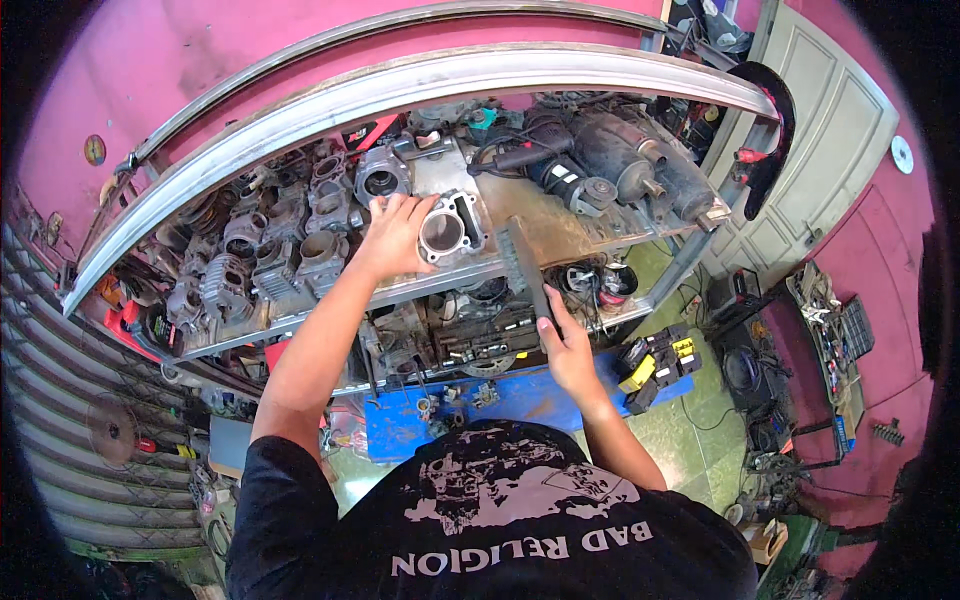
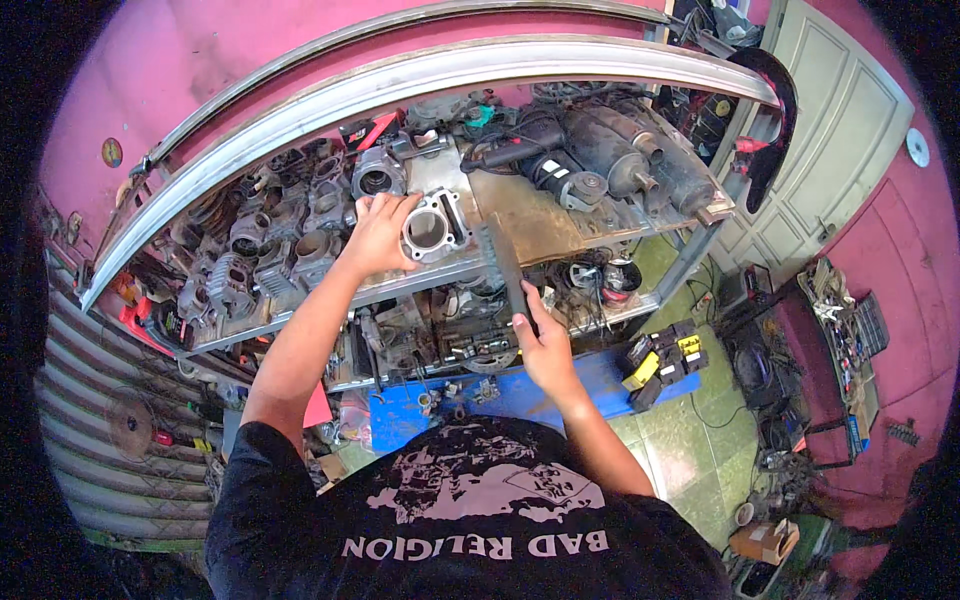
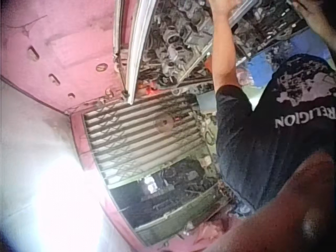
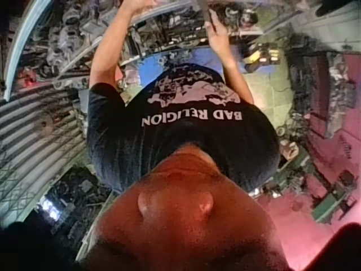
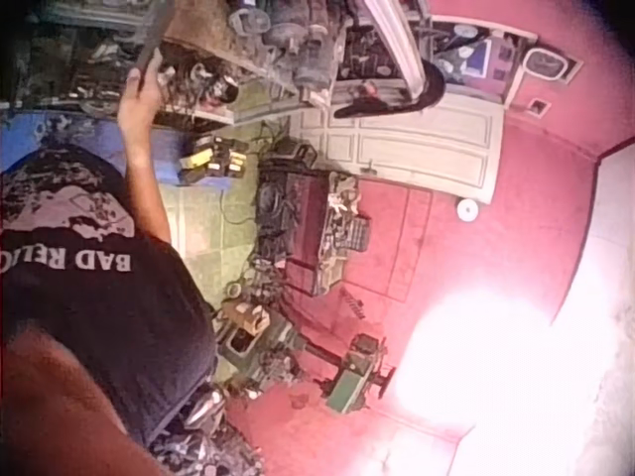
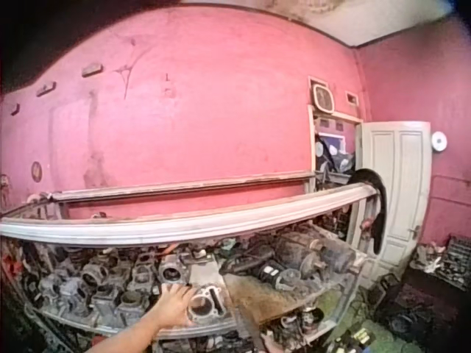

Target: The person picks up various metal engine components, such as cylinder heads and casings, from a blue workbench. They place each item onto a metal shelf above, arranging them in a row among other similar parts. The person handles the objects one at a time, rotating them to fit them into the available space on the shelf.

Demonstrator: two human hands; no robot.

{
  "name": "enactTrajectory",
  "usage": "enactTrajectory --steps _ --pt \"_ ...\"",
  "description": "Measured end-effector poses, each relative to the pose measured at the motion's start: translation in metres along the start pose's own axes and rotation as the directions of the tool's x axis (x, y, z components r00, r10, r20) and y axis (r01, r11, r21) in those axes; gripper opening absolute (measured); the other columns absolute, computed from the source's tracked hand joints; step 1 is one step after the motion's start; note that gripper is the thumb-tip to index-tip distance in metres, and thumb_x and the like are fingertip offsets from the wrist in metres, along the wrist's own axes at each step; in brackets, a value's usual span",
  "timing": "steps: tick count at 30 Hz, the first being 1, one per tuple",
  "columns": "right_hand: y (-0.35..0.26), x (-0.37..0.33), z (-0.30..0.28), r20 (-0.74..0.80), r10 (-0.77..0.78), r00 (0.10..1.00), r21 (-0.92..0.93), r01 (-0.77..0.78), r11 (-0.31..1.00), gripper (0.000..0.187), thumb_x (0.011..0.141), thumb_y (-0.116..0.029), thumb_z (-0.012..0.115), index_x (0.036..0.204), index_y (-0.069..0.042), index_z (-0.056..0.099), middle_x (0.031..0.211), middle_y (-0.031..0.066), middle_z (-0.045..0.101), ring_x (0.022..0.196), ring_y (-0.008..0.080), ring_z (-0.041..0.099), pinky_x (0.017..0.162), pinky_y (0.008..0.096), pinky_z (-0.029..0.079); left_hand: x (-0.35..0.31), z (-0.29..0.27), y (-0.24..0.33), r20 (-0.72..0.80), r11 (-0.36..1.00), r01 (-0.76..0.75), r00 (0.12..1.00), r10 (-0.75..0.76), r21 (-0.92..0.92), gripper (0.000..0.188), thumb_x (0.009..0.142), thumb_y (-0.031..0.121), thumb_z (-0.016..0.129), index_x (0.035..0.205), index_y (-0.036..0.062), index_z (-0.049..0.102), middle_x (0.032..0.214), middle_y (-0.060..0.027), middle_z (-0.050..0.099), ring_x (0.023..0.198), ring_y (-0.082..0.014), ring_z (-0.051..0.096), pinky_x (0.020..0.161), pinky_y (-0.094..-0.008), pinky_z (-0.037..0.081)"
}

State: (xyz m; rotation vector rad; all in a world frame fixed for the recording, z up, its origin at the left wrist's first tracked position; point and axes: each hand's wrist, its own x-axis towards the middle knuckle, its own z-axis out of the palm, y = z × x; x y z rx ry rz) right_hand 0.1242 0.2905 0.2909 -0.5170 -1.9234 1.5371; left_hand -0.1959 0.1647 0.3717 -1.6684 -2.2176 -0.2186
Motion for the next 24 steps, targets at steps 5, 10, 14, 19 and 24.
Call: enactTrajectory --steps 5,10,14,19,24 --pt "-0.018 0.035 0.016 0.064 -0.455 0.888 -0.605 0.397 0.69 0.063 0.092 -0.019 0.068 0.153 -0.015 0.05 0.082 0.0124 0.069 0.079 0.0325 0.058 0.082 0.0438 0.042 -0.006 0.001 -0.018 0.12 0.957 0.098 0.99 -0.067 -0.274 0.13 0.044 0.044 0.099 0.155 0.0125 0.039 0.136 -0.0174 0.06 0.132 -0.0358 0.048 0.108 -0.0504 0.033" --pt "0.01 0.078 0.057 0.2 -0.634 0.747 -0.789 0.507 0.348 0.069 0.086 -0.019 0.073 0.152 -0.018 0.052 0.076 0.0101 0.06 0.08 0.0314 0.055 0.077 0.0458 0.04 -0.018 0.028 -0.013 0.058 0.862 0.242 0.969 -0.241 -0.445 0.132 0.044 0.042 0.1 0.155 0.0108 0.036 0.145 -0.019 0.053 0.136 -0.0412 0.046 0.114 -0.0537 0.034" --pt "0.02 0.064 0.084 0.273 -0.663 0.697 -0.761 0.578 0.295 0.073 0.082 -0.017 0.075 0.151 -0.019 0.052 0.077 0.0096 0.059 0.08 0.0299 0.054 0.075 0.0462 0.038 -0.033 0.051 -0.009 0.105 0.778 0.401 0.909 -0.403 -0.483 0.129 0.045 0.043 0.1 0.154 0.0109 0.038 0.141 -0.019 0.056 0.133 -0.0423 0.047 0.112 -0.0568 0.036" --pt "0.017 0.06 0.08 0.201 -0.575 0.793 -0.809 0.465 0.359 0.069 0.086 -0.018 0.073 0.152 -0.018 0.051 0.077 0.0099 0.059 0.079 0.0295 0.053 0.074 0.0466 0.037 -0.036 0.067 0.004 -0.087 0.742 0.268 0.912 -0.401 -0.615 0.129 0.042 0.038 0.101 0.155 0.0195 0.041 0.141 -0.0079 0.06 0.128 -0.0373 0.048 0.11 -0.0541 0.034" --pt "0.024 0.065 0.064 0.259 -0.593 0.762 -0.801 0.513 0.309 0.072 0.086 -0.016 0.074 0.153 -0.016 0.049 0.077 0.0106 0.057 0.076 0.0303 0.053 0.072 0.0461 0.038 -0.032 0.072 0.005 -0.078 0.745 0.302 0.901 -0.427 -0.596 0.127 0.043 0.036 0.101 0.154 0.0209 0.042 0.137 -0.0079 0.063 0.128 -0.0358 0.048 0.108 -0.0528 0.034"
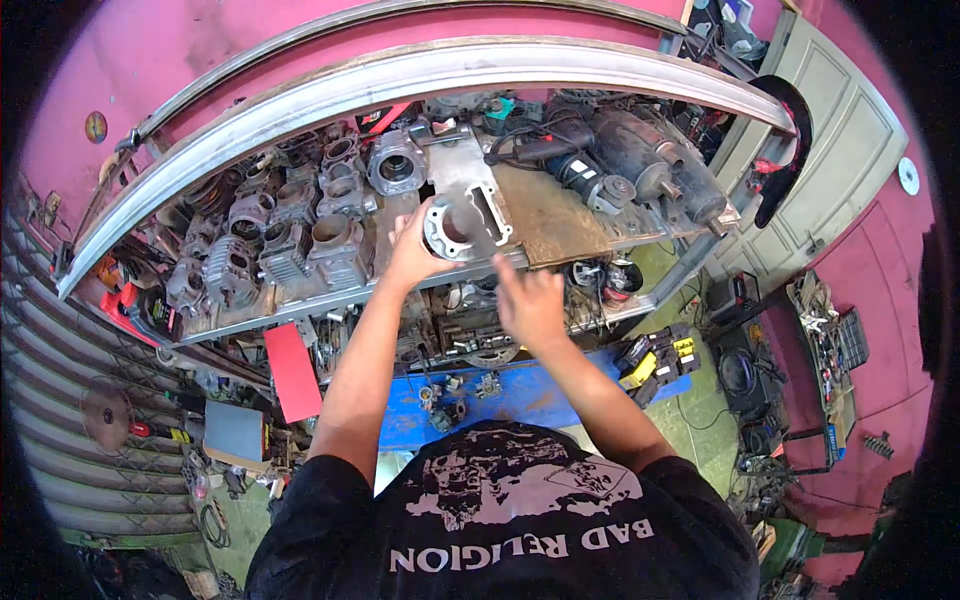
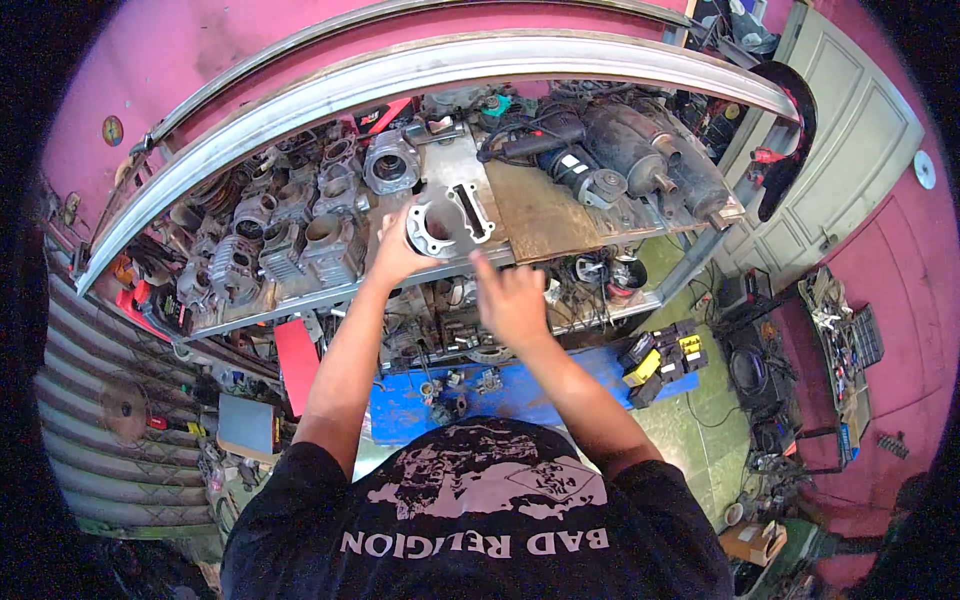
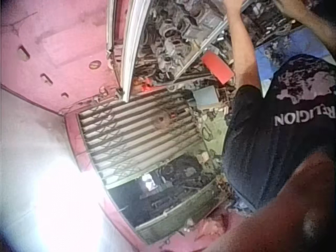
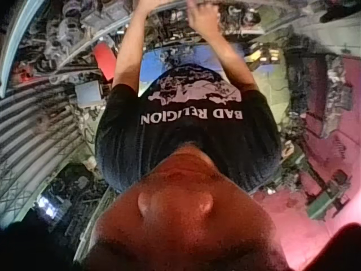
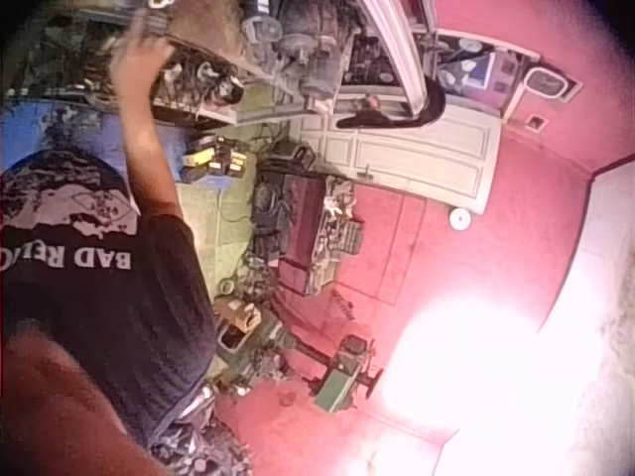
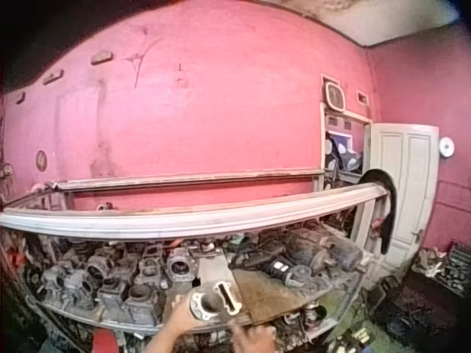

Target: The person picks up various metal engine components, such as cylinder heads and casings, from a blue workbench. They place each item onto a metal shelf above, arranging them in a row among other similar parts. The person handles the objects one at a time, rotating them to fit them into the available space on the shelf.

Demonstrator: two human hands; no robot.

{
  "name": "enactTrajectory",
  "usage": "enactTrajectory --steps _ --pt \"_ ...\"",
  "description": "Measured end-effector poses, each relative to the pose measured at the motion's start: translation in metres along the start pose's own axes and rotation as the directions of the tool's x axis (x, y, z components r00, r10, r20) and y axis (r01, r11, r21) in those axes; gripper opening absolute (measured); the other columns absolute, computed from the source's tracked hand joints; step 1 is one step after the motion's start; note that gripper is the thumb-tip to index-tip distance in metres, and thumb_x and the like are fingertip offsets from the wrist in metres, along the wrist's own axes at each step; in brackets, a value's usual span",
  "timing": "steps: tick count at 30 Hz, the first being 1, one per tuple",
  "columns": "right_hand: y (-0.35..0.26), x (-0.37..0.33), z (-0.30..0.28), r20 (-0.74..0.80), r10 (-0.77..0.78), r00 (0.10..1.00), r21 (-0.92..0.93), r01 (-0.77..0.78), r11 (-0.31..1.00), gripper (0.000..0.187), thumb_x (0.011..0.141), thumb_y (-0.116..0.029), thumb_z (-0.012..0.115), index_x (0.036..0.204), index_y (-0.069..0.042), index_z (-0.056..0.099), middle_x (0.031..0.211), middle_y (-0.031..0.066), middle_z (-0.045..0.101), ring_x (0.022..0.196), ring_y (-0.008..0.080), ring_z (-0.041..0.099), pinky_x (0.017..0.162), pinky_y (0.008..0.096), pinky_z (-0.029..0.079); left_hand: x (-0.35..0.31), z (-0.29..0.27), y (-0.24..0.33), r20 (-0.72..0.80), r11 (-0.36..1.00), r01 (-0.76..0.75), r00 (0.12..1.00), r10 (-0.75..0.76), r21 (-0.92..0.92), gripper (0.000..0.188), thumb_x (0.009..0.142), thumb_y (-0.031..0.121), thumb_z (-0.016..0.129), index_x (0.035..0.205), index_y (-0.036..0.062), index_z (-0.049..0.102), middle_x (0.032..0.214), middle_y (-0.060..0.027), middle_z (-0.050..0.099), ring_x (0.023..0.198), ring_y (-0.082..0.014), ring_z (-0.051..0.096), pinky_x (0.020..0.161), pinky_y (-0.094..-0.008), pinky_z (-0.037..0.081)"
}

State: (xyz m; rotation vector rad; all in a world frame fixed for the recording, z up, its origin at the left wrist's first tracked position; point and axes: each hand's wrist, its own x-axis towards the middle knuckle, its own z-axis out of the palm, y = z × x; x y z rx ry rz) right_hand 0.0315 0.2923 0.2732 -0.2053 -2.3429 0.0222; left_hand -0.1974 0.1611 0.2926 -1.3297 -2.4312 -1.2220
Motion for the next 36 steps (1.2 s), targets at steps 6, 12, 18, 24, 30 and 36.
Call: enactTrajectory --steps 6,12,18,24,30,36 --pt "-0.019 -0.013 0.007 0.019 -0.121 0.992 0.155 0.117 0.981 0.073 0.086 -0.016 0.075 0.154 -0.015 0.047 0.075 0.0084 0.057 0.078 0.0298 0.053 0.073 0.0462 0.039 0.002 0.001 -0.008 -0.021 1.0 -0.005 1.0 0.004 -0.013 0.126 0.044 0.036 0.099 0.155 0.018 0.042 0.135 -0.0095 0.065 0.127 -0.0367 0.049 0.108 -0.0521 0.034" --pt "-0.017 -0.014 0.012 -0.055 0.052 0.997 0.155 -0.043 0.987 0.071 0.086 -0.015 0.075 0.152 -0.011 0.049 0.077 0.0084 0.057 0.077 0.0294 0.053 0.076 0.0453 0.04 0.003 0.003 -0.005 -0.029 1.0 -0.015 0.999 0.015 0.002 0.125 0.044 0.039 0.098 0.155 0.0188 0.043 0.135 -0.011 0.065 0.125 -0.0371 0.051 0.107 -0.0535 0.035" --pt "-0.002 -0.026 0.016 -0.039 0.155 0.987 0.137 -0.148 0.979 0.07 0.089 -0.02 0.073 0.153 -0.015 0.047 0.078 0.0095 0.06 0.079 0.03 0.053 0.075 0.0459 0.04 -0.003 -0.001 -0.001 0.013 1.0 0.0 1.0 0.0 -0.013 0.123 0.046 0.029 0.096 0.156 0.0237 0.042 0.135 -0.0107 0.065 0.128 -0.0357 0.05 0.108 -0.0535 0.033" --pt "-0.006 -0.031 0.023 -0.042 -0.064 0.997 0.092 0.067 0.993 0.068 0.088 -0.022 0.074 0.152 -0.018 0.051 0.076 0.01 0.054 0.078 0.0302 0.051 0.075 0.0467 0.04 -0.002 -0.006 -0.003 0.043 1.0 0.014 0.999 -0.015 0.024 0.122 0.048 0.033 0.097 0.156 0.0221 0.04 0.136 -0.0063 0.064 0.125 -0.037 0.049 0.109 -0.0547 0.032" --pt "0.004 -0.03 0.024 -0.087 0.152 0.985 0.131 -0.14 0.981 0.066 0.088 -0.018 0.073 0.15 -0.009 0.051 0.078 0.012 0.06 0.075 0.0317 0.053 0.074 0.0463 0.039 0.001 0.0 -0.005 0.009 1.0 0.022 1.0 -0.023 0.022 0.127 0.045 0.037 0.1 0.156 0.0176 0.041 0.138 -0.0111 0.063 0.131 -0.0355 0.048 0.108 -0.0553 0.034" --pt "0.01 -0.019 0.029 -0.157 0.326 0.932 0.147 -0.304 0.941 0.069 0.086 -0.019 0.075 0.152 -0.015 0.052 0.076 0.0094 0.056 0.077 0.029 0.053 0.073 0.0443 0.039 -0.001 0.004 -0.002 -0.024 1.0 -0.009 1.0 0.009 -0.01 0.126 0.046 0.038 0.099 0.156 0.0179 0.041 0.138 -0.0114 0.063 0.129 -0.0368 0.049 0.107 -0.056 0.034"
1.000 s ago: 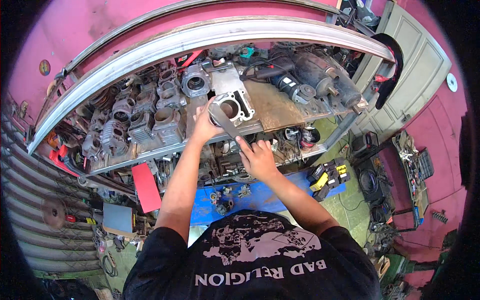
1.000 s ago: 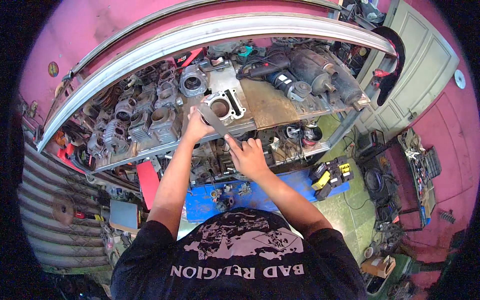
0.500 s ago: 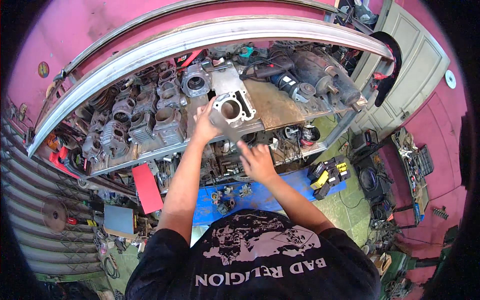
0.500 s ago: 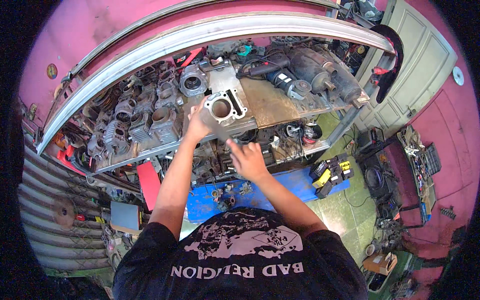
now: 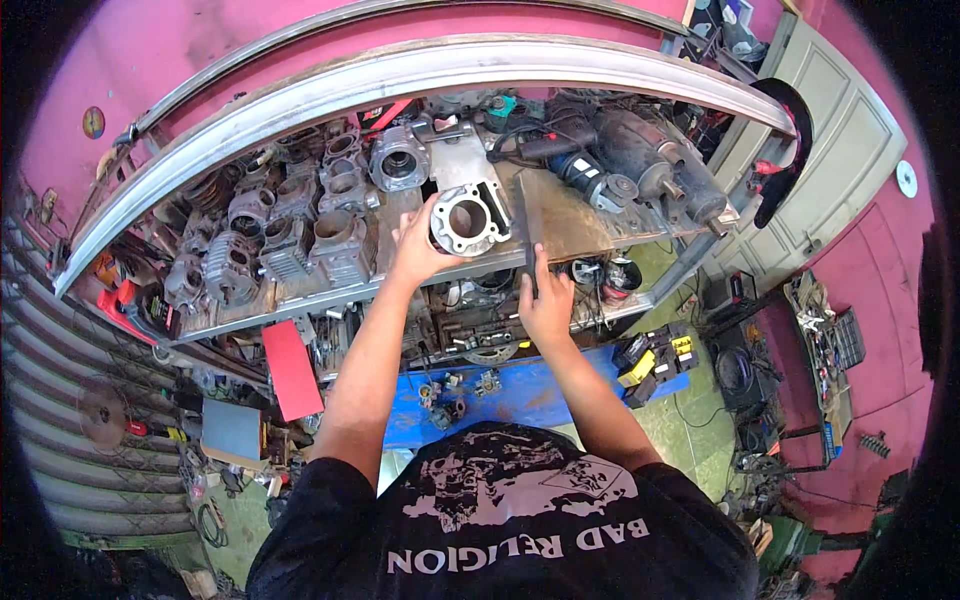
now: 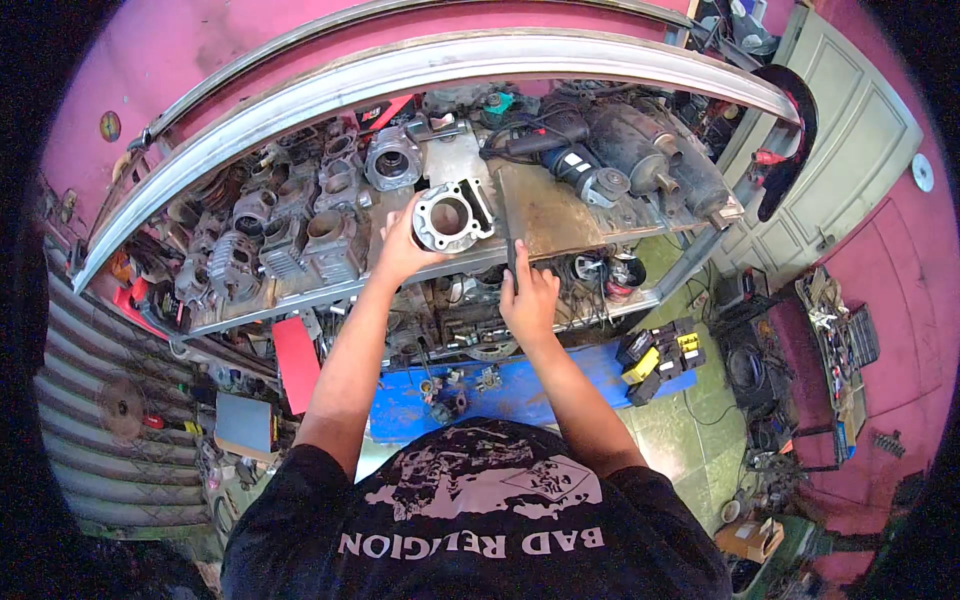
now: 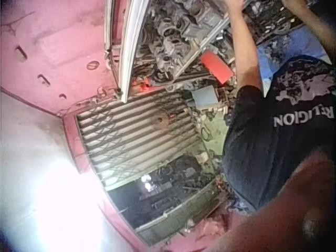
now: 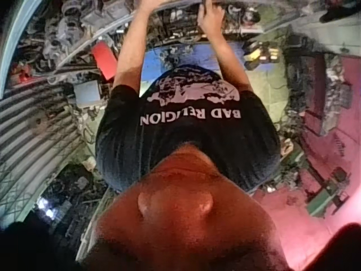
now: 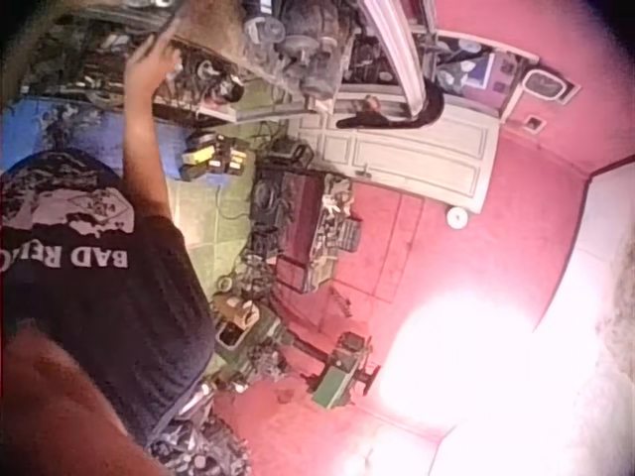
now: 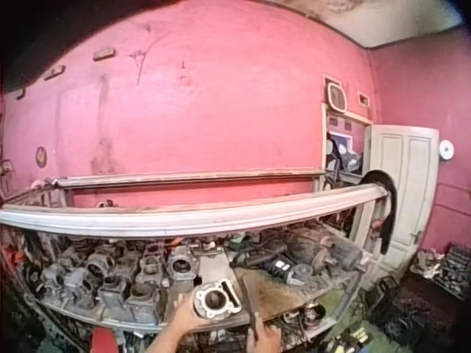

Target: The person picks up various metal engine components, such as cylinder heads and casings, from a blue workbench. They place each item onto a metal shelf above, arranging them in a row among other similar parts. The person handles the objects one at a time, rotating them to fit them into the available space on the shelf.

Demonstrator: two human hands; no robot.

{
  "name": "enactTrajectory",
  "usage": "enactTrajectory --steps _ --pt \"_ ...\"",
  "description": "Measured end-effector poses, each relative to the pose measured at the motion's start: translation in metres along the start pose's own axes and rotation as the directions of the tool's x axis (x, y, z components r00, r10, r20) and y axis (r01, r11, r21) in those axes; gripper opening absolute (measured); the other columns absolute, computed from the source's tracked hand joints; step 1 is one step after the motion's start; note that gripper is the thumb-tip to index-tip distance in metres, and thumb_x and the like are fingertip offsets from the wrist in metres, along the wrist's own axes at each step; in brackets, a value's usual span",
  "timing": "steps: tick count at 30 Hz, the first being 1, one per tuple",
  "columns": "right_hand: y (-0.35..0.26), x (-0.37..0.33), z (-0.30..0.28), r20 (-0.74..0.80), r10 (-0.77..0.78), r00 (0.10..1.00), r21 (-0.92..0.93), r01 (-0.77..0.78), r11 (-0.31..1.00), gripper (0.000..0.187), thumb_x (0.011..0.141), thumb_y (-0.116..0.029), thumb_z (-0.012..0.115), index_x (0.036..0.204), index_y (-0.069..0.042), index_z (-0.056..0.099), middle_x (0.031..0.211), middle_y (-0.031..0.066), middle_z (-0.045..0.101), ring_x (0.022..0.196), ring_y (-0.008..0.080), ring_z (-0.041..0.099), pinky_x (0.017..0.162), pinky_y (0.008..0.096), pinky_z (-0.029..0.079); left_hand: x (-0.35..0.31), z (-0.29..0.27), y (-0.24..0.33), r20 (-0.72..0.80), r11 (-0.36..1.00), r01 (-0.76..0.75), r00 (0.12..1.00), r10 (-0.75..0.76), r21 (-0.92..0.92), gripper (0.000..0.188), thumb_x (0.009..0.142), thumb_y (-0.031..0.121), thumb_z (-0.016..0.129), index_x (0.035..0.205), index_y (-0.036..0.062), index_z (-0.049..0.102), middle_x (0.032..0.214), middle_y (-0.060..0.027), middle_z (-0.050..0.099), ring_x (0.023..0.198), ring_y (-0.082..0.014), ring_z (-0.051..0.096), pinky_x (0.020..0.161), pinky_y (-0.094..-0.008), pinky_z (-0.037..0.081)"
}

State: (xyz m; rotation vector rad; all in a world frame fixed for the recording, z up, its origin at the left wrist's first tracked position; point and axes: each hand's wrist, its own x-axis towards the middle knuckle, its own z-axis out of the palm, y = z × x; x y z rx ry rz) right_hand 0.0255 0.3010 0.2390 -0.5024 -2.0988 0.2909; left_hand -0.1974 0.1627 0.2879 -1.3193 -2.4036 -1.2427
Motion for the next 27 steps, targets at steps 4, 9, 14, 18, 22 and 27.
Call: enactTrajectory --steps 4,9,14,18,22,27 --pt "-0.005 -0.004 -0.017 0.189 -0.45 0.873 0.01 0.457 0.889 0.071 0.086 -0.02 0.074 0.153 -0.016 0.05 0.073 0.0088 0.057 0.078 0.0287 0.054 0.073 0.0449 0.039 0.0 -0.001 -0.004 -0.003 0.998 0.037 0.999 -0.036 0.049 0.127 0.044 0.039 0.099 0.156 0.0207 0.042 0.139 -0.0099 0.063 0.129 -0.0367 0.049 0.106 -0.0562 0.035" --pt "0.031 0.043 -0.039 0.195 0.019 0.981 -0.323 0.046 0.945 0.065 0.086 -0.021 0.072 0.149 -0.019 0.055 0.087 0.0107 0.069 0.088 0.031 0.061 0.081 0.0497 0.039 -0.002 -0.004 0.008 -0.008 0.998 0.052 0.999 -0.052 0.029 0.128 0.044 0.039 0.1 0.156 0.0232 0.041 0.14 -0.0071 0.064 0.129 -0.0358 0.049 0.106 -0.0561 0.035" --pt "0.065 0.086 -0.033 0.313 0.047 0.949 -0.579 0.152 0.801 0.057 0.089 -0.023 0.066 0.145 -0.023 0.059 0.102 0.0108 0.075 0.106 0.0329 0.06 0.093 0.0532 0.037 -0.001 -0.007 0.014 0.008 0.997 0.059 0.998 -0.059 0.049 0.127 0.046 0.037 0.101 0.157 0.0241 0.039 0.14 -0.0063 0.064 0.129 -0.0358 0.049 0.107 -0.0555 0.035" --pt "0.068 0.099 -0.022 0.447 -0.069 0.892 -0.468 0.299 0.832 0.044 0.092 -0.018 0.057 0.135 -0.021 0.069 0.111 0.0138 0.072 0.118 0.0341 0.053 0.1 0.0532 0.033 -0.007 -0.009 0.024 0.014 0.993 0.097 0.995 -0.098 0.07 0.125 0.048 0.033 0.1 0.157 0.0245 0.039 0.142 -0.0051 0.063 0.129 -0.0361 0.049 0.109 -0.0548 0.035" --pt "0.048 0.117 -0.012 0.489 -0.003 0.872 -0.465 0.263 0.845 0.038 0.094 -0.023 0.057 0.128 -0.021 0.072 0.126 0.0135 0.064 0.128 0.0351 0.047 0.101 0.0527 0.033 -0.015 -0.01 0.036 0.013 0.99 0.123 0.992 -0.124 0.07 0.126 0.049 0.032 0.099 0.158 0.0245 0.037 0.145 -0.0052 0.061 0.13 -0.0376 0.049 0.109 -0.0555 0.035" --pt "0.008 0.185 -0.009 0.78 -0.036 0.624 0.011 0.043 0.999 0.062 0.087 -0.053 0.073 0.13 -0.009 0.068 0.114 0.0176 0.072 0.113 0.0321 0.06 0.098 0.0459 0.042 -0.017 -0.019 0.036 0.045 0.994 0.1 0.994 -0.102 0.043 0.122 0.053 0.035 0.099 0.157 0.0197 0.038 0.143 -0.0117 0.06 0.132 -0.0388 0.048 0.112 -0.054 0.036"
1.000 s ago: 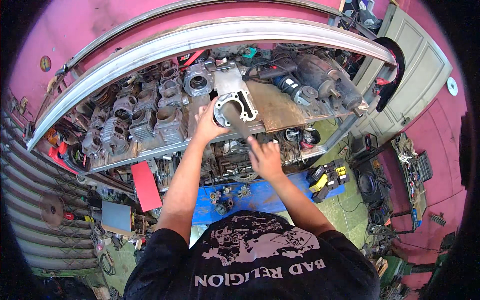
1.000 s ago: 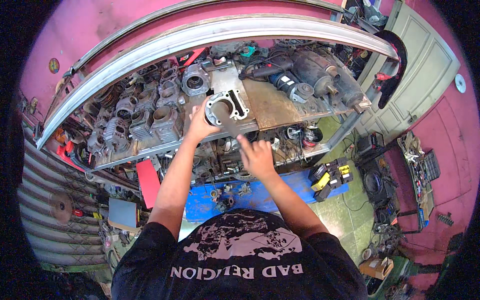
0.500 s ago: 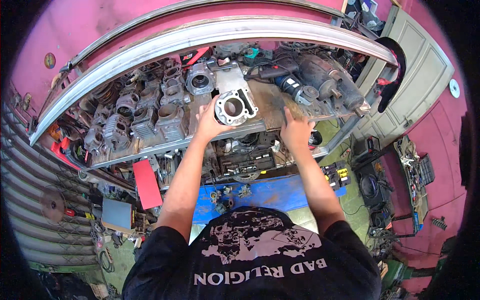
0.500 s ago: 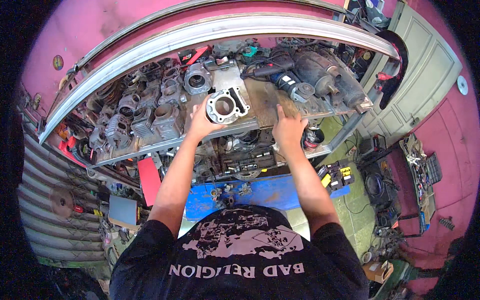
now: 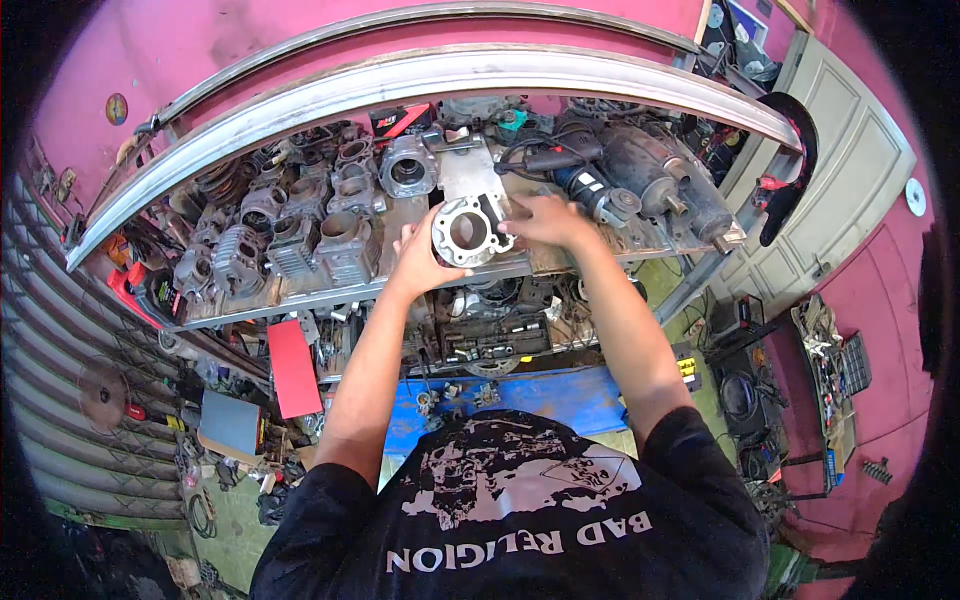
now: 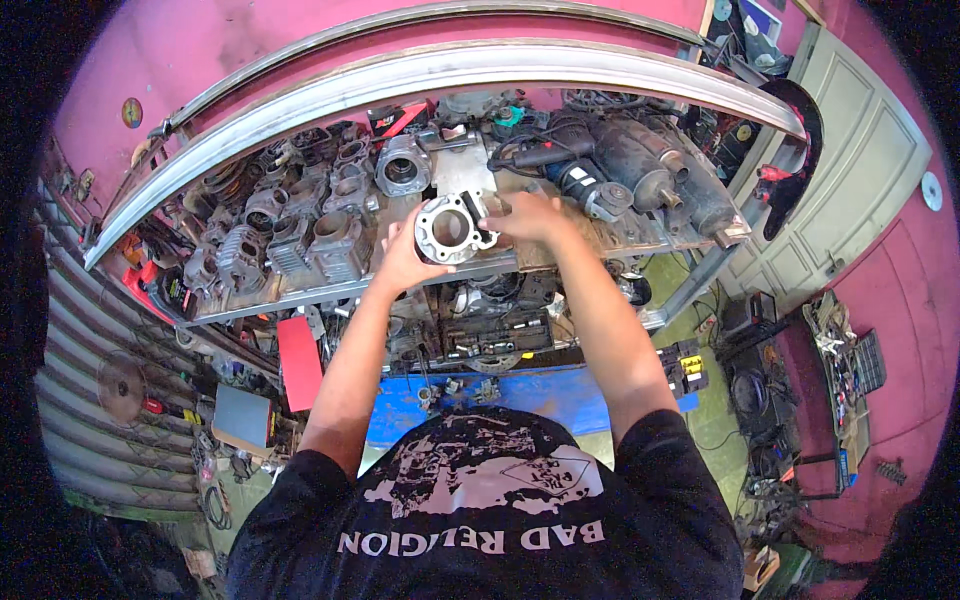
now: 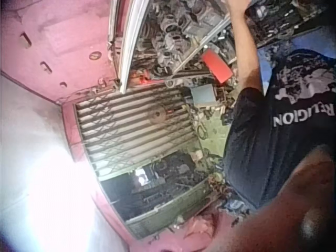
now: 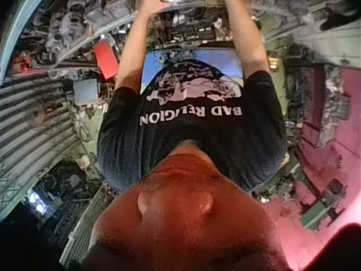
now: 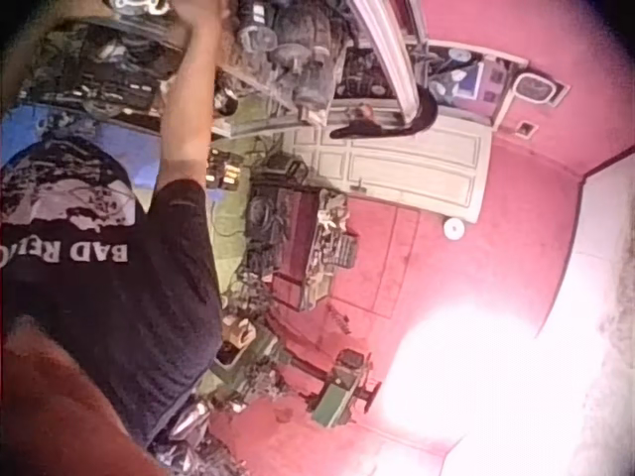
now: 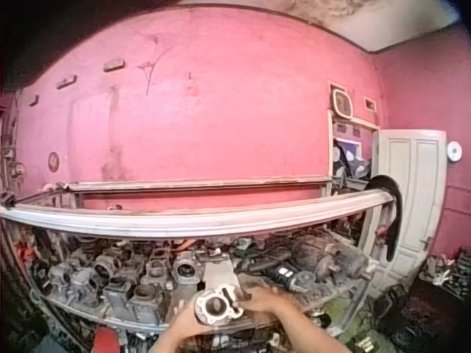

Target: The person picks up various metal engine components, such as cylinder heads and casings, from a blue workbench. They place each item onto a metal shelf above, arranging them in a row among other similar parts. The person handles the objects one at a time, rotating them to fit them into the available space on the shelf.

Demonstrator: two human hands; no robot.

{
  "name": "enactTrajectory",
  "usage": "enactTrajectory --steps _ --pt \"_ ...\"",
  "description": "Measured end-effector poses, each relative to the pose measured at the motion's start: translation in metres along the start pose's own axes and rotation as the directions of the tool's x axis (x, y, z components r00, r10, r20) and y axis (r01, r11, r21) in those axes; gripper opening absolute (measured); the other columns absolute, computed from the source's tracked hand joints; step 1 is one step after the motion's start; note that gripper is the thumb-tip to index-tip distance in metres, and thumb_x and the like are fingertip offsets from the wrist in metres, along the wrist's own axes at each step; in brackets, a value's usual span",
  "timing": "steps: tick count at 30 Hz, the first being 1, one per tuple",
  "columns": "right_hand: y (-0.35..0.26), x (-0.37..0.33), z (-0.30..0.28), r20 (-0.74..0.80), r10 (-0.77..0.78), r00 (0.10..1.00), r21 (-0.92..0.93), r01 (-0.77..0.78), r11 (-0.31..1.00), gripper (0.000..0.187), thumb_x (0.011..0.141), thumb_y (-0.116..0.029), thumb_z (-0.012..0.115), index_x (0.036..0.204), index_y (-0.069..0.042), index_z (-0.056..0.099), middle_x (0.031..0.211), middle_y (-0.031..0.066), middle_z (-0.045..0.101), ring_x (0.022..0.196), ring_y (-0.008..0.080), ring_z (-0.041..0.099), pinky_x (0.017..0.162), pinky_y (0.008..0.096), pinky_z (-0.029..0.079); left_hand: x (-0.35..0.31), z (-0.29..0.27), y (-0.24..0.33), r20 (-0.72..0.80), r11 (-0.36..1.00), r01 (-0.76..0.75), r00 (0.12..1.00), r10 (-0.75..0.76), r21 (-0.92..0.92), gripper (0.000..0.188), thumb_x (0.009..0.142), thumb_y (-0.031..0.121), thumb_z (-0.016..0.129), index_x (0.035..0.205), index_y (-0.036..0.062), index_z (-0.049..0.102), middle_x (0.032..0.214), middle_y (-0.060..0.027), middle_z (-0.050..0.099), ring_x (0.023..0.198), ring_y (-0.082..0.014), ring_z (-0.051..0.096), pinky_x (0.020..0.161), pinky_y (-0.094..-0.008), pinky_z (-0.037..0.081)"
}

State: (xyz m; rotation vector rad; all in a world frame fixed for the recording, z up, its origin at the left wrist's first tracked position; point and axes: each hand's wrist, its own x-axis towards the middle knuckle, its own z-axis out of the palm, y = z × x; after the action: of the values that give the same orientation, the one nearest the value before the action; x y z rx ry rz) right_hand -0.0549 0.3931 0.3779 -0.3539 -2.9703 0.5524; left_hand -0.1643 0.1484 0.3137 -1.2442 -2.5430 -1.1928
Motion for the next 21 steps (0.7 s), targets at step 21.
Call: enactTrajectory --steps 21 --pt "0.04 0.086 0.015 0.648 -0.208 0.732 0.344 -0.038 0.938 0.069 0.071 -0.041 0.093 0.121 0.003 0.072 0.112 0.0088 0.073 0.104 0.0204 0.065 0.093 0.034 0.048 0.19 -0.007 0.039 0.785 0.897 -0.187 0.574 -0.231 0.4 0.107 0.073 0.087 0.065 0.122 -0.0081 0.071 0.135 -0.026 0.065 0.123 -0.0353 0.064 0.104 -0.0428 0.048"
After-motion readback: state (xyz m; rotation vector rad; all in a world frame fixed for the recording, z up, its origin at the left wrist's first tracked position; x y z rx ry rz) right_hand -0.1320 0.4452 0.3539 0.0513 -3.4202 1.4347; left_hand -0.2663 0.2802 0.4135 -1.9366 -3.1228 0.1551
